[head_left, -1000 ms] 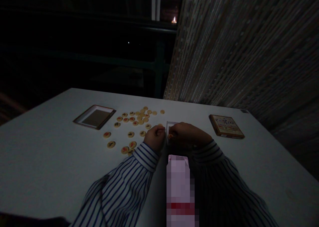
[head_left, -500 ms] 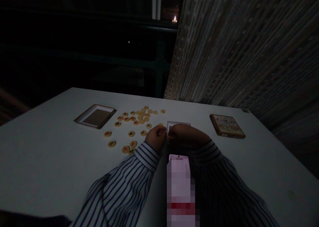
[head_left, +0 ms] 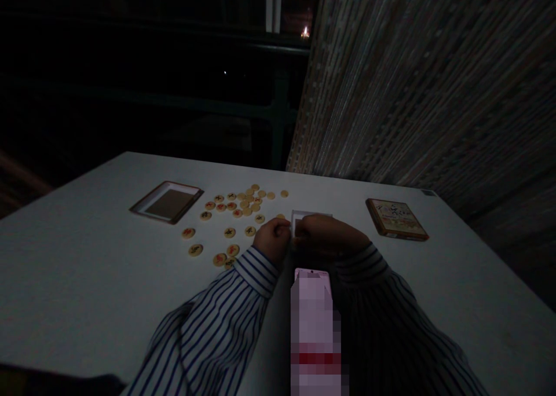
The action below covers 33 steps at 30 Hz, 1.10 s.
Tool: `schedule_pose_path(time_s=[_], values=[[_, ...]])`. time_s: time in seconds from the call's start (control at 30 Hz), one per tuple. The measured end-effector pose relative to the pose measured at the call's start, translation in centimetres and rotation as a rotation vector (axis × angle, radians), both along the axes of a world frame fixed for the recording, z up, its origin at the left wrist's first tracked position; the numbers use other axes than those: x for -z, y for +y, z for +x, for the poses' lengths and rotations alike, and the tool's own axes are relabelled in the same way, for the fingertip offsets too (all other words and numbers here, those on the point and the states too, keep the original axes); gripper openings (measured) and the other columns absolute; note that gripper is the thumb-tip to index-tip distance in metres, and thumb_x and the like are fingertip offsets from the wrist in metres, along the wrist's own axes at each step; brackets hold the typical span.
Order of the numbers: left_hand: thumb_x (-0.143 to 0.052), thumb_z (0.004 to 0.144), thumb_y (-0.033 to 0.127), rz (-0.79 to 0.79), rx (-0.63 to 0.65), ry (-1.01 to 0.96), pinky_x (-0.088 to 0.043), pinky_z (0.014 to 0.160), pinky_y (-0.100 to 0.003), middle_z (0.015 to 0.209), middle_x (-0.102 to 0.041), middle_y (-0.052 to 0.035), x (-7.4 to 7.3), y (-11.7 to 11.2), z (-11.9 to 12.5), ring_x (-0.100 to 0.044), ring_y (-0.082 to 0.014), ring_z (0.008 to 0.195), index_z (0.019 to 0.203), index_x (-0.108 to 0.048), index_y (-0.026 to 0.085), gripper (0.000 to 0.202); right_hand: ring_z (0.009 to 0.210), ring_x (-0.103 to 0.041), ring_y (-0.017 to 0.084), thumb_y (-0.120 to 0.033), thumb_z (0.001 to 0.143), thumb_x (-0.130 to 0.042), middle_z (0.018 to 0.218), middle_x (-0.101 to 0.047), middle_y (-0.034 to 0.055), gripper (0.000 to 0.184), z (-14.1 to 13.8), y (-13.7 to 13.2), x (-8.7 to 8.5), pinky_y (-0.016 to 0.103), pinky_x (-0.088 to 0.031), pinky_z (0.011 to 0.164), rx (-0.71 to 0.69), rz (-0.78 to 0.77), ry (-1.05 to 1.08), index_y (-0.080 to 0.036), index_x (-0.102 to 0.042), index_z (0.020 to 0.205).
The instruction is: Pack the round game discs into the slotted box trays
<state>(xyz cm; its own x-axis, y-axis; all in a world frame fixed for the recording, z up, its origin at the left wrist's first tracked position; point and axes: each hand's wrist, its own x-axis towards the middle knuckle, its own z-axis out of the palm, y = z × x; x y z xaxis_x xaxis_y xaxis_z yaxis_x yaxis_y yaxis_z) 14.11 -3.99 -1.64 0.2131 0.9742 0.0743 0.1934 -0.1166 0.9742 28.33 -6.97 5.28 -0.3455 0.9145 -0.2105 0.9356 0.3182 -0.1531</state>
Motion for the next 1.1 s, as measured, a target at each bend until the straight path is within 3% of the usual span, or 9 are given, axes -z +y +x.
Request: schedule_pose_path(time_s=[1.1], values=[[-0.051,0.069,0.018,0.033,0.032,0.16,-0.045,0.059,-0.024,0.066,-0.065,-0.0023,0.1,-0.1,0.0,-0.059,-0.0142,0.063,0.081,-0.065,0.015,0.018,0.055,-0.051,0.01,-0.028,0.074,-0.052,0.067,-0.062,0.0035,0.019,-0.4,-0.6,-0.9,0.021,-0.029,0.048,-0.052,-0.039,0.003,-0.014,-0.066,0.07]])
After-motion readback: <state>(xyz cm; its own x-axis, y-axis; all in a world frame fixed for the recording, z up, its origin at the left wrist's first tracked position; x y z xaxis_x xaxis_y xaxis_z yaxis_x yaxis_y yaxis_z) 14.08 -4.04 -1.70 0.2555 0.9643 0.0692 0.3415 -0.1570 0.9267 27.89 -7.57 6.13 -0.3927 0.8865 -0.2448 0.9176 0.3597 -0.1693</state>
